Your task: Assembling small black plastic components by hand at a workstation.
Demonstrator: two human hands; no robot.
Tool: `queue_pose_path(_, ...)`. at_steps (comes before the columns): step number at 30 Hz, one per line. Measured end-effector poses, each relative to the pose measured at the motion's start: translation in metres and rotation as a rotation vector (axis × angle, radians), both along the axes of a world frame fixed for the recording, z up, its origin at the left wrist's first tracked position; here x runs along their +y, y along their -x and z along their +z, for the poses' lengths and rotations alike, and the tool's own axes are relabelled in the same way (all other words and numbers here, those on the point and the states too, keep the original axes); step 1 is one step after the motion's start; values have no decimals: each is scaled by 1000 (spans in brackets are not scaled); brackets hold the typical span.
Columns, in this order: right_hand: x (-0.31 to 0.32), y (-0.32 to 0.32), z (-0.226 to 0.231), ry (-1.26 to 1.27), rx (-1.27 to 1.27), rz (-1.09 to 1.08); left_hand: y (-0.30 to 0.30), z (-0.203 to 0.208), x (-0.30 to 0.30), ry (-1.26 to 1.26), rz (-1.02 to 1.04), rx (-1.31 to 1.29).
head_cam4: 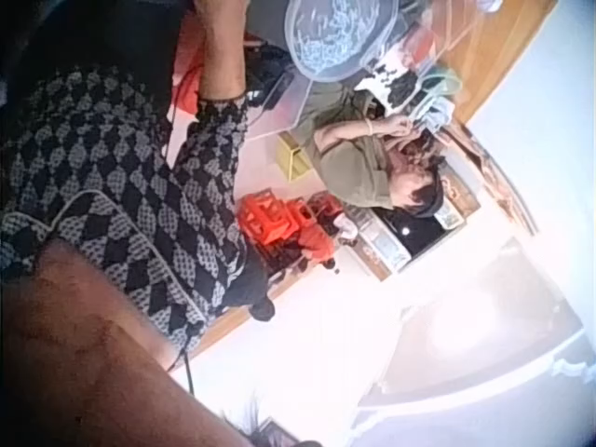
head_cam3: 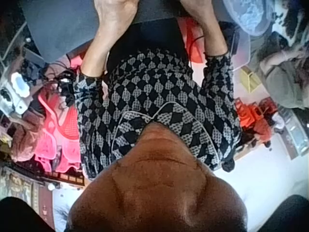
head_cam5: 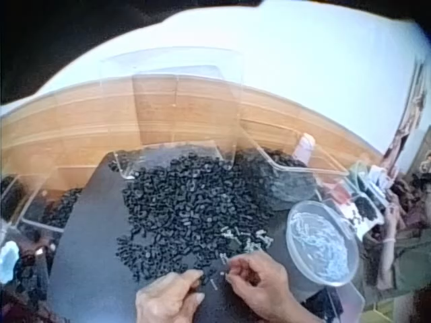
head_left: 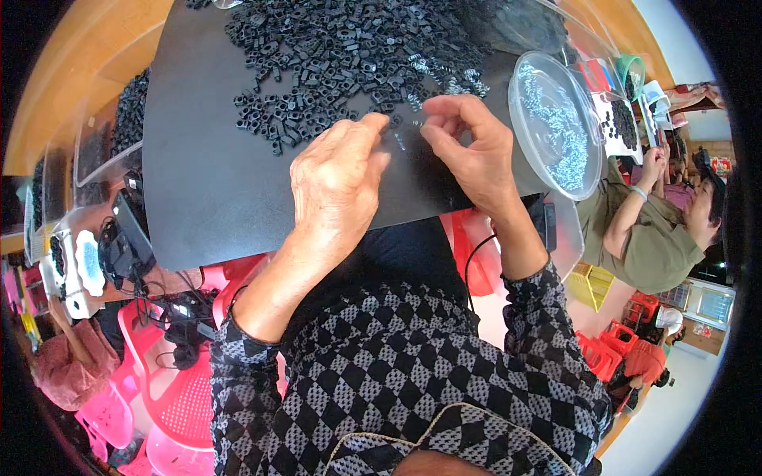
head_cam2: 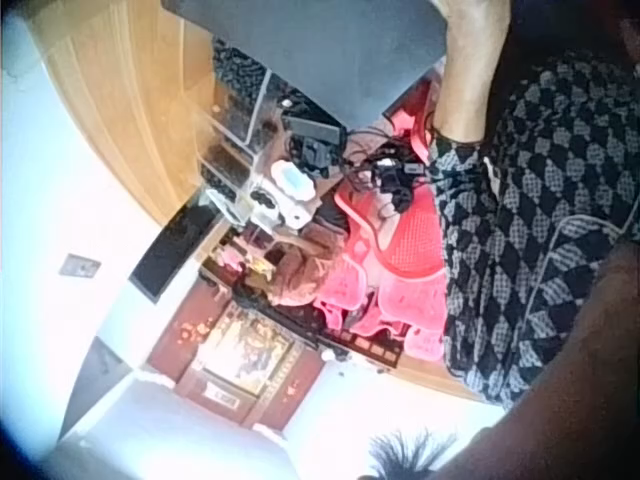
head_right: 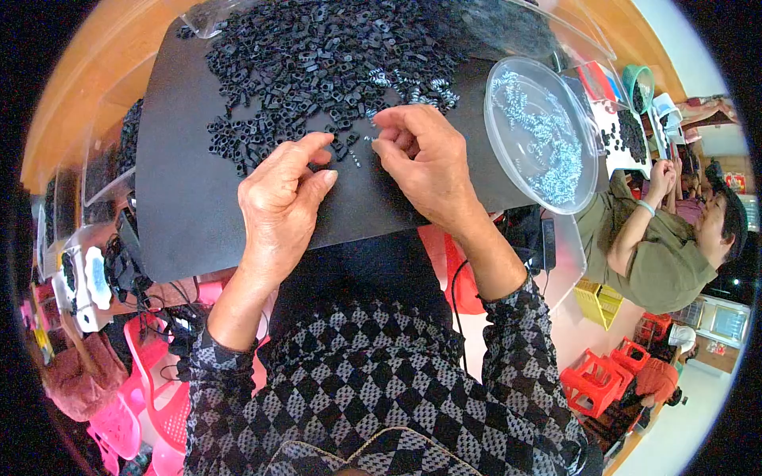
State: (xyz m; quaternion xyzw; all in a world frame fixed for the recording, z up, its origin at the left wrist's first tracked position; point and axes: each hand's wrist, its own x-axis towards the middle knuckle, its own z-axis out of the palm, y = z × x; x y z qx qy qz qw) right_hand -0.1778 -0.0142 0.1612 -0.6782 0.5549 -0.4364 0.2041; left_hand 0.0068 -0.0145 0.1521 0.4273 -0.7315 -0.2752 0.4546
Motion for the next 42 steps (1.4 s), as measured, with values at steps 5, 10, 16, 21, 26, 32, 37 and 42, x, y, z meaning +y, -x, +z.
queue_pose_path(5,1,5,-3,74,105,-12,-2,-2,4,113,36,-76)
queue_pose_path(10,23,-11,12,-20,40,115,-1,4,16,32,9,18)
queue_pose_path(16,38,-26,21,-159,-135,189,-7,0,26,-472,-93,433)
queue_pose_path(21,37,-35,23,-38,-215,216,-13,11,28,-666,-220,793)
queue_pose_path(26,31,-46,25,128,-95,236,-21,16,29,-656,-176,792)
queue_pose_path(32,18,-41,21,115,-71,121,-77,38,-55,9,204,-183)
queue_pose_path(37,19,-34,11,61,-230,52,-110,29,-165,270,238,-493)
queue_pose_path(42,24,-23,11,10,-236,9,-94,18,-185,253,162,-620)
